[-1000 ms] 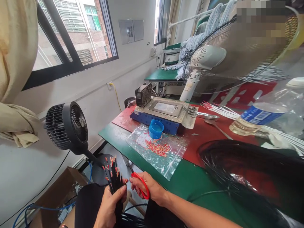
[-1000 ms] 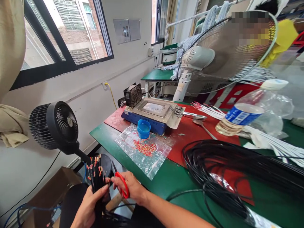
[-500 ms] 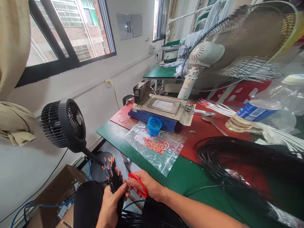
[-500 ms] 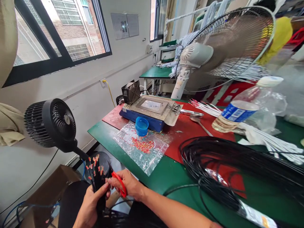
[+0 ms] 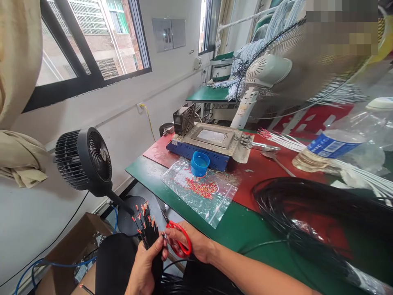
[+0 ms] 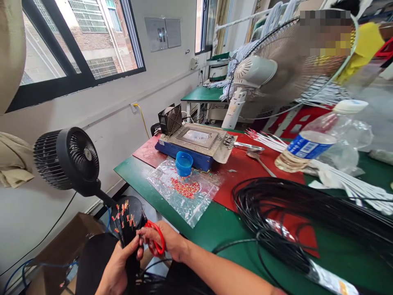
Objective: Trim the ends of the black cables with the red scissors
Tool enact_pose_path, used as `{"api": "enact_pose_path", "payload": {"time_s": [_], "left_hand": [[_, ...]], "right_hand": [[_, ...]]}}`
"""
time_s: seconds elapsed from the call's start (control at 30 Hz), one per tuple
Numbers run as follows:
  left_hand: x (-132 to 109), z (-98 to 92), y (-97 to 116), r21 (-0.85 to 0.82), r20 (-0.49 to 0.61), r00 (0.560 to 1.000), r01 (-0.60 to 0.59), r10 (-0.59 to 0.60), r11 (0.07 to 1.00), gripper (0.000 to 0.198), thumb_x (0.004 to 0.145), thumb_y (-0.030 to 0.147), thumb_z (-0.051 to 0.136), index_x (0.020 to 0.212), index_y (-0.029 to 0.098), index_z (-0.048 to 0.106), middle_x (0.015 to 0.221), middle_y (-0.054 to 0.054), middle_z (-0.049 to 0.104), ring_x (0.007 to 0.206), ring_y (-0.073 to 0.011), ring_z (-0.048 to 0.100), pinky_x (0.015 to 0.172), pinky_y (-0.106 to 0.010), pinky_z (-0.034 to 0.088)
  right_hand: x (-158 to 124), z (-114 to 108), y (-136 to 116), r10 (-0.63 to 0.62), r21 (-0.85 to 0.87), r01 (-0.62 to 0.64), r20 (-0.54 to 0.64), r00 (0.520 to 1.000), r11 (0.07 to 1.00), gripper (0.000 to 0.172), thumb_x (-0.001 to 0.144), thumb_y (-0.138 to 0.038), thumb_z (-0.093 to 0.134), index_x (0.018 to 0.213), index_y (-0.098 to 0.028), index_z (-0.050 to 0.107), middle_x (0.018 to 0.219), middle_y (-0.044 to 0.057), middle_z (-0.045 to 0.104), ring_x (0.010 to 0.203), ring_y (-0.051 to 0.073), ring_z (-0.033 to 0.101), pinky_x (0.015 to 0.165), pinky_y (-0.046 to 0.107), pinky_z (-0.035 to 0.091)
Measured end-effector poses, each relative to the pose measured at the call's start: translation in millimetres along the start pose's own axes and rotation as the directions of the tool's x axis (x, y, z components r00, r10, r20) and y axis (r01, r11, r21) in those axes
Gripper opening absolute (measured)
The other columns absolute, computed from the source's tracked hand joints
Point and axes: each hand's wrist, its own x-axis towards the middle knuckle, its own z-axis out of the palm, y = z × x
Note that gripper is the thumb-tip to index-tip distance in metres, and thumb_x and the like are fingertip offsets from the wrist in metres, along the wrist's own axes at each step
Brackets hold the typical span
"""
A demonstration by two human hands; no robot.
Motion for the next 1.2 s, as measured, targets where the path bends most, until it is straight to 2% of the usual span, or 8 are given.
{"api": "enact_pose_path", "payload": {"time_s": [0.17, 0.33, 0.5, 0.67, 0.83, 1.0, 1.2], "left_hand": [[0.6, -2.3, -1.2, -0.002, 0.002, 1.000, -0.003, 0.003, 1.000, 0.020, 0.068, 0.031, 0.064, 0.065, 0.012, 0.058, 0.050, 0.001, 0.051, 0.046, -0.0062, 0.040, 0.048, -0.021, 0.032], [0.9, -3.1, -3.1, 0.008, -0.014, 0.999, -0.040, 0.040, 0.999, 0.021, 0.066, 0.030, 0.067, 0.074, 0.011, 0.062, 0.058, 0.000, 0.056, 0.049, -0.0063, 0.044, 0.049, -0.020, 0.032], [-1.6, -2.1, -2.6, 0.089, -0.006, 0.996, -0.084, 0.084, 0.993, 0.023, 0.065, 0.032, 0.067, 0.073, 0.010, 0.062, 0.051, 0.001, 0.054, 0.048, -0.0081, 0.043, 0.049, -0.022, 0.032], [-2.2, -4.4, -0.8, 0.118, 0.047, 0.990, -0.136, 0.132, 0.984, 0.022, 0.064, 0.033, 0.067, 0.066, 0.012, 0.063, 0.050, 0.000, 0.054, 0.049, -0.0091, 0.044, 0.051, -0.024, 0.033], [-4.3, -3.8, 0.5, 0.103, 0.104, 0.986, -0.139, 0.128, 0.985, 0.021, 0.062, 0.033, 0.069, 0.064, 0.013, 0.064, 0.049, 0.000, 0.055, 0.049, -0.0093, 0.043, 0.051, -0.024, 0.034], [-6.9, 0.7, 1.8, 0.099, 0.084, 0.983, -0.170, 0.162, 0.980, 0.023, 0.058, 0.035, 0.071, 0.061, 0.013, 0.063, 0.048, 0.000, 0.055, 0.049, -0.0112, 0.045, 0.051, -0.025, 0.034], [-5.0, -3.1, 3.0, 0.116, 0.018, 0.987, -0.161, 0.160, 0.980, 0.026, 0.059, 0.037, 0.070, 0.065, 0.013, 0.063, 0.049, 0.000, 0.054, 0.050, -0.0117, 0.045, 0.054, -0.026, 0.034]], "right_hand": [[0.3, 1.4, 0.3, 0.016, 0.008, -0.016, -0.004, 1.000, 1.000, 0.047, 0.070, -0.057, 0.058, 0.067, -0.010, 0.057, 0.044, -0.002, 0.051, 0.034, 0.004, 0.037, 0.036, 0.018, 0.025], [-0.1, -1.8, 4.1, 0.017, 0.059, -0.015, -0.035, 0.999, 0.998, 0.051, 0.067, -0.061, 0.059, 0.061, -0.011, 0.055, 0.038, -0.005, 0.044, 0.032, 0.005, 0.038, 0.035, 0.018, 0.026], [0.7, -4.6, 7.0, 0.039, 0.023, -0.038, -0.023, 0.999, 0.999, 0.047, 0.070, -0.058, 0.058, 0.060, -0.012, 0.054, 0.038, -0.005, 0.045, 0.032, 0.005, 0.038, 0.034, 0.018, 0.024], [0.3, -4.7, 5.0, 0.031, 0.026, -0.032, 0.032, 0.999, 0.999, 0.043, 0.071, -0.053, 0.058, 0.062, -0.011, 0.055, 0.042, -0.004, 0.048, 0.034, 0.005, 0.040, 0.036, 0.018, 0.026], [-1.9, -3.8, 0.5, 0.103, 0.070, -0.105, 0.027, 0.994, 0.992, 0.038, 0.068, -0.047, 0.062, 0.060, -0.011, 0.053, 0.045, -0.004, 0.048, 0.035, 0.004, 0.039, 0.035, 0.017, 0.024], [-2.1, -3.7, 2.6, 0.074, 0.077, -0.075, 0.010, 0.997, 0.994, 0.036, 0.066, -0.045, 0.064, 0.059, -0.012, 0.053, 0.045, -0.005, 0.047, 0.034, 0.004, 0.039, 0.035, 0.018, 0.024], [1.5, -4.9, 9.8, 0.058, 0.067, -0.055, -0.040, 0.998, 0.996, 0.043, 0.067, -0.053, 0.062, 0.058, -0.012, 0.053, 0.041, -0.005, 0.045, 0.034, 0.005, 0.039, 0.037, 0.019, 0.026]]}}
